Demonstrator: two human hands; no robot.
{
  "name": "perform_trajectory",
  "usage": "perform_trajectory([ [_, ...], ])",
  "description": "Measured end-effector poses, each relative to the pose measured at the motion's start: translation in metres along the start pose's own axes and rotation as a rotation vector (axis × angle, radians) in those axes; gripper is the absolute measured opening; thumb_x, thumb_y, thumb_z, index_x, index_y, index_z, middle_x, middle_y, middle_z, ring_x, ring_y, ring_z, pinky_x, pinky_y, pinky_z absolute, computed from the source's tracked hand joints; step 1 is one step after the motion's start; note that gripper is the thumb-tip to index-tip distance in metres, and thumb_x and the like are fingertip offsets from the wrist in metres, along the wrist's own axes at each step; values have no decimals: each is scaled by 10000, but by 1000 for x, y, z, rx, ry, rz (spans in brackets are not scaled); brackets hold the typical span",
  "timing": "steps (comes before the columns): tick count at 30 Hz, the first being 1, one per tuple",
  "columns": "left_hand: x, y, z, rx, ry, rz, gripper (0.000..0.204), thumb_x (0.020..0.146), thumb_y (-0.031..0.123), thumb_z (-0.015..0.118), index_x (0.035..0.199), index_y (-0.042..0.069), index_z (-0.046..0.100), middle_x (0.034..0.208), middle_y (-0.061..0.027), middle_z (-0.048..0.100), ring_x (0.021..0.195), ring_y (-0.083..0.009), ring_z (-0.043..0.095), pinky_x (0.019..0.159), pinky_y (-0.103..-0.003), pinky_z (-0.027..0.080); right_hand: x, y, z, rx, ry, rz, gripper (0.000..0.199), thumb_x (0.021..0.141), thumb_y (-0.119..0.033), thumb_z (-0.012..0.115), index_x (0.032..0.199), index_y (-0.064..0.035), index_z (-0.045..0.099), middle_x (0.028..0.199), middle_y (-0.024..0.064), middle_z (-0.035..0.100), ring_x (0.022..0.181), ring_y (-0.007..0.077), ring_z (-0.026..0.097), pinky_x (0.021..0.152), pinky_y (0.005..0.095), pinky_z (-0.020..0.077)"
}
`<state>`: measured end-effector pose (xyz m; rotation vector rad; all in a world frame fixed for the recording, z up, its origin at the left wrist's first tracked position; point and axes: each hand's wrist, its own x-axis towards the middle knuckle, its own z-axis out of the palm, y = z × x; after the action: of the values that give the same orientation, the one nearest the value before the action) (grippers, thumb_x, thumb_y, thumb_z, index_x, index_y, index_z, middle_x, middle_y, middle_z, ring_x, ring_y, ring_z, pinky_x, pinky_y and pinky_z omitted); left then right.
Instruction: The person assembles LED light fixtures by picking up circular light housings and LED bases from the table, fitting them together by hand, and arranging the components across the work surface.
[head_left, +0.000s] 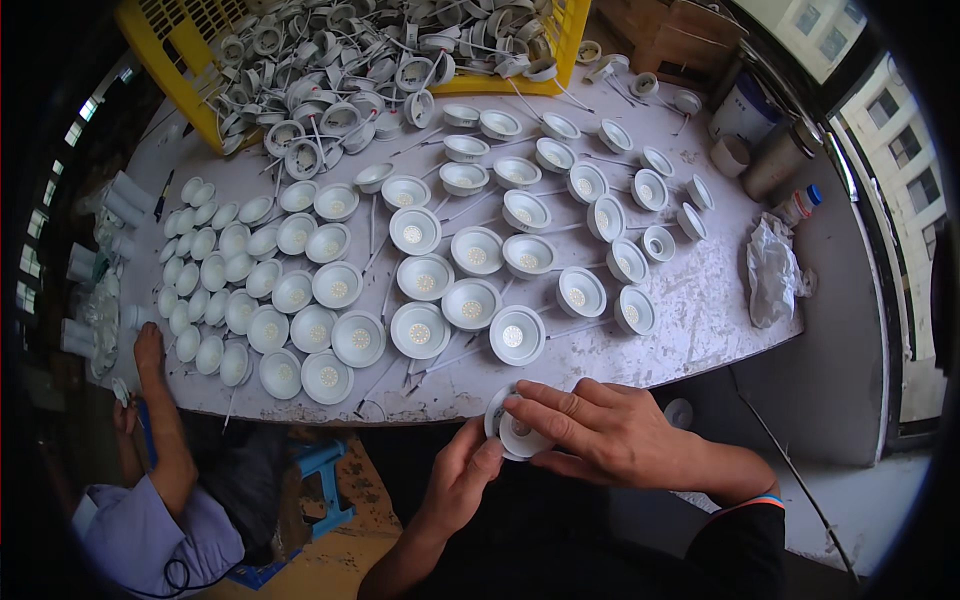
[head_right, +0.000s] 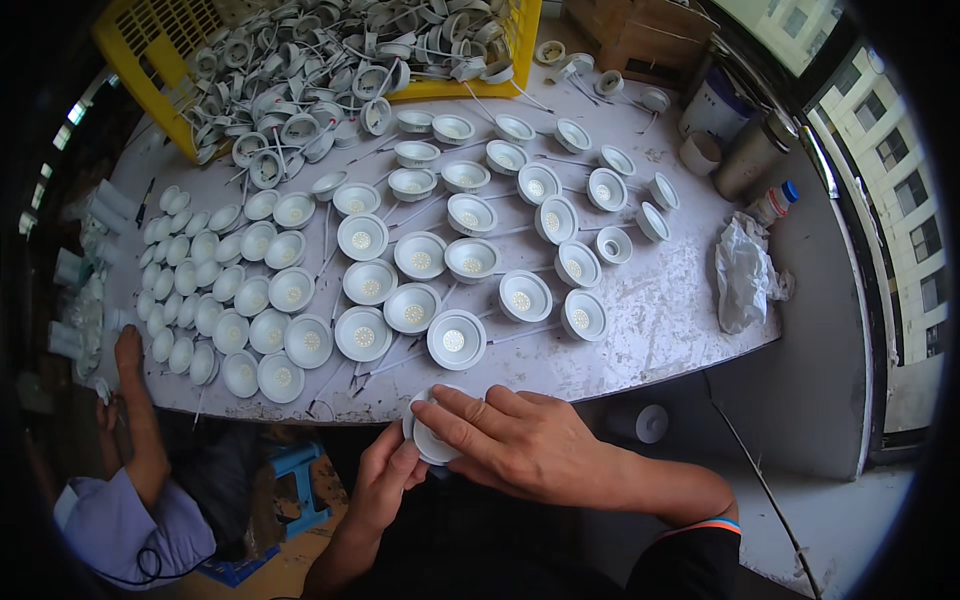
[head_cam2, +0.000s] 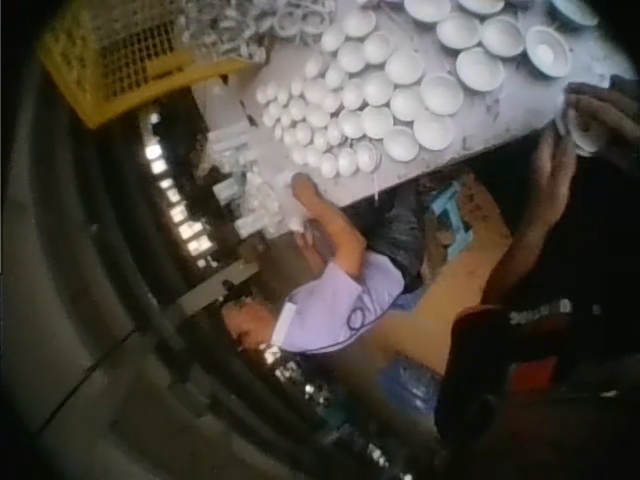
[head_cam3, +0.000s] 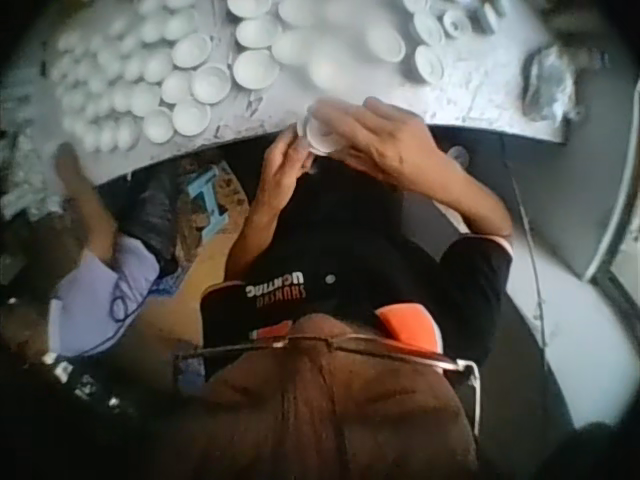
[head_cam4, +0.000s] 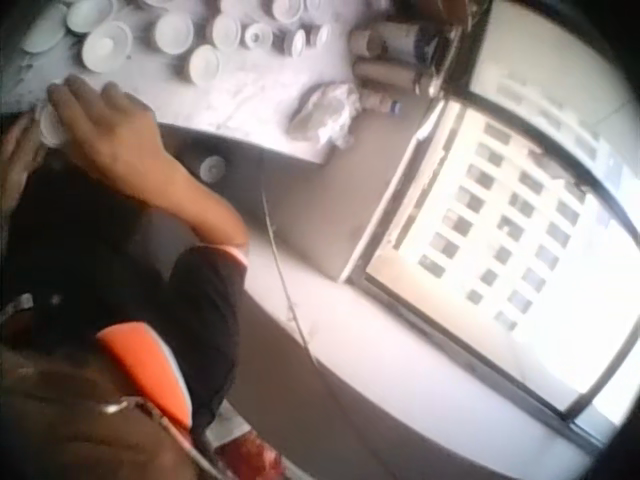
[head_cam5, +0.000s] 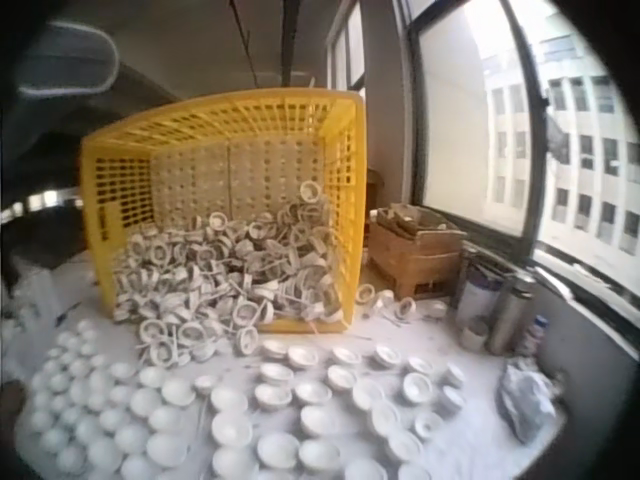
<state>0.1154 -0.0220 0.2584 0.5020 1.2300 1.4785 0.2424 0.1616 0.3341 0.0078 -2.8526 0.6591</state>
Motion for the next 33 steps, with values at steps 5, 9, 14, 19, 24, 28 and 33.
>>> perform_trajectory([
  [5, 0, -2, -4, -57, -54, 51, 403, 981, 271, 543, 1243, -31, 488, 979, -26, 569, 822, -39, 481, 707, -197, 405, 8, 2, 8, -55, -38, -10, 656, 745, -229, 731, 1339, -80, 495, 1254, 87, 587, 727, 163, 567, 610, 276, 523],
  [9, 1, -1, 8, 3, 50, 56, 414, 971, 270, 557, 1246, -32, 488, 917, -7, 556, 776, -31, 454, 664, -198, 387, 5, 7, 10, 62, -15, -10, 676, 732, -226, 771, 1341, -94, 509, 1306, 114, 562, 674, 164, 573, 572, 282, 515],
  [14, 2, 5, 6, 2, 88, 6, 407, 964, 246, 563, 1247, -37, 489, 953, -23, 574, 795, -38, 484, 681, -202, 408, 1, 14, 17, 344, 91, 230, 570, 819, -278, 719, 1324, -117, 510, 1205, 137, 586, 743, 240, 636, 569, 338, 530],
  [19, 4, 4, 9, 54, 72, 80, 374, 959, 221, 556, 1222, -41, 506, 967, -43, 594, 811, -43, 501, 686, -206, 416, -4, 14, 28, 584, -48, 482, 483, 847, -213, 689, 1282, -81, 528, 909, 140, 631, 706, 270, 644, 570, 346, 512],
  [24, 5, 5, 16, 153, 108, 97, 348, 923, 194, 553, 1169, -50, 524, 975, -70, 600, 846, -68, 520, 726, -225, 430, -5, 14, 37, 566, 43, 399, 407, 852, -177, 669, 1233, -89, 556, 917, 136, 626, 703, 272, 641, 583, 357, 519],
  [28, 4, 9, 18, 252, 124, 59, 341, 896, 186, 555, 1134, -58, 536, 979, -82, 601, 873, -94, 533, 766, -243, 441, -5, 12, 40, 565, 44, 419, 380, 850, -173, 663, 1209, -91, 569, 920, 136, 623, 702, 275, 645, 586, 359, 524],
  [33, 7, 12, 22, 308, 162, 90, 315, 900, 176, 542, 1104, -64, 541, 937, -90, 607, 844, -103, 542, 737, -260, 456, -5, 9, 41, 459, 103, 415, 345, 835, -180, 660, 1159, -82, 592, 848, 106, 634, 606, 262, 628, 531, 353, 512],
])
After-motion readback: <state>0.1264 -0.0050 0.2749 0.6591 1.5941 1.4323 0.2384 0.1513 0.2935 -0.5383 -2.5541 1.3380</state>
